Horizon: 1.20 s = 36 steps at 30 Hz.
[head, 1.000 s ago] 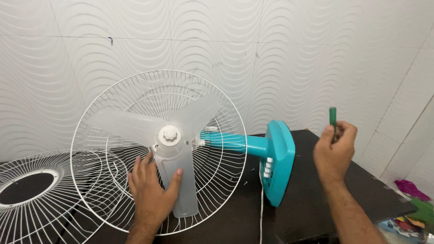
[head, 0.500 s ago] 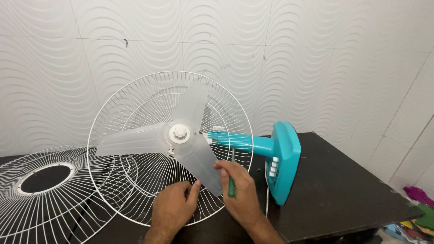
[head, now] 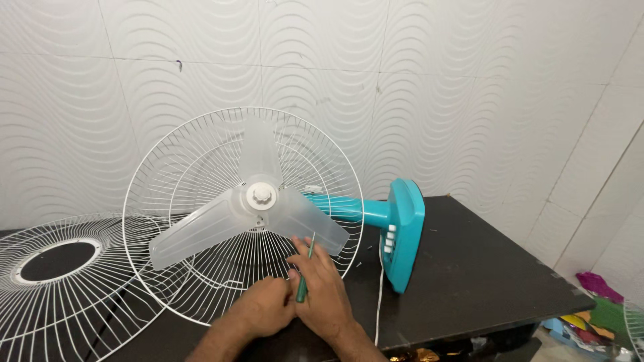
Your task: The person disassembles a teal table fan by removing the front grille, unscrewing the blade nut to detach the blades, removing the rear grille, and then using a screwdriver to detach the motor housing from the fan stand.
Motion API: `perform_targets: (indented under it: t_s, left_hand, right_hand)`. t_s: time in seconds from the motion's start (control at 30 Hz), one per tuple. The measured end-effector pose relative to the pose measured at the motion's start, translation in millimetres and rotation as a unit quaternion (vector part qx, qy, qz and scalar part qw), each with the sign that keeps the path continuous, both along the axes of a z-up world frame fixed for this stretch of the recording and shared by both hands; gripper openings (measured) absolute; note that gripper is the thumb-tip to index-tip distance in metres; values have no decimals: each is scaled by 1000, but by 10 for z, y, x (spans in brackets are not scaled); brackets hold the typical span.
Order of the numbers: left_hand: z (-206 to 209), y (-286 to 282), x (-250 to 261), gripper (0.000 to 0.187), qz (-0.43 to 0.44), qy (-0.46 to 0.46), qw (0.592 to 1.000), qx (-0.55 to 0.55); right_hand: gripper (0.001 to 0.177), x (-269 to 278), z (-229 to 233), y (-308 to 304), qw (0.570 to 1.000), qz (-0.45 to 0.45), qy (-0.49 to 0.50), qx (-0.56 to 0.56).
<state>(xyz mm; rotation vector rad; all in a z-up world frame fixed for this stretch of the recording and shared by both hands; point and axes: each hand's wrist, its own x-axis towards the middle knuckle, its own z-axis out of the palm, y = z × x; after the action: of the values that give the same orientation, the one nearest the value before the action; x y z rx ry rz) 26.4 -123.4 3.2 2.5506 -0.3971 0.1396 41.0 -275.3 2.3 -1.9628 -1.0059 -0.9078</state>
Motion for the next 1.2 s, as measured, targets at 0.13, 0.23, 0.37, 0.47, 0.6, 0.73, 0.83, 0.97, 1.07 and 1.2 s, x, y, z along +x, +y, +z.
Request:
perform_targets:
  t_s: [0.13, 0.23, 0.37, 0.47, 0.6, 0.73, 0.83, 0.97, 1.07, 1.2]
  left_hand:
    - [572, 266, -161, 22, 13, -1, 997, 70]
    - [873, 367, -265, 19, 126, -222, 967, 25]
    - [1035, 463, -108, 29, 105, -476, 870, 69]
    - [1004, 497, 185, 37, 103, -451, 885, 54]
    - [746, 535, 332, 39, 148, -420, 895, -18]
    - [722, 538, 364, 37, 135, -424, 896, 0]
    - [776, 504, 345, 36, 147, -409, 901, 15]
    - [866, 441, 297, 37, 158, -361, 918, 46]
    - [913, 410, 261, 38, 148, -357, 919, 73]
    - [927, 358, 309, 38, 157, -373, 909, 94]
  right_hand:
    - [17, -17, -41, -23, 1000, 1, -1, -18]
    - [21, -36, -52, -25, 999, -19, -26, -35]
    - [25, -30, -10, -38, 998, -52, -35, -24]
    - [36, 99, 91, -22, 990, -110, -82, 18]
    - [55, 407, 223, 47, 990, -105, 47, 83]
    - [41, 469, 224, 73, 962, -161, 219, 39]
    - [37, 397, 197, 74, 950, -191, 247, 4]
    - [30, 306, 219, -1, 966, -183, 182, 9]
    - [28, 286, 257, -86, 968, -181, 171, 13]
    - [28, 375, 308, -142, 957, -173, 232, 12]
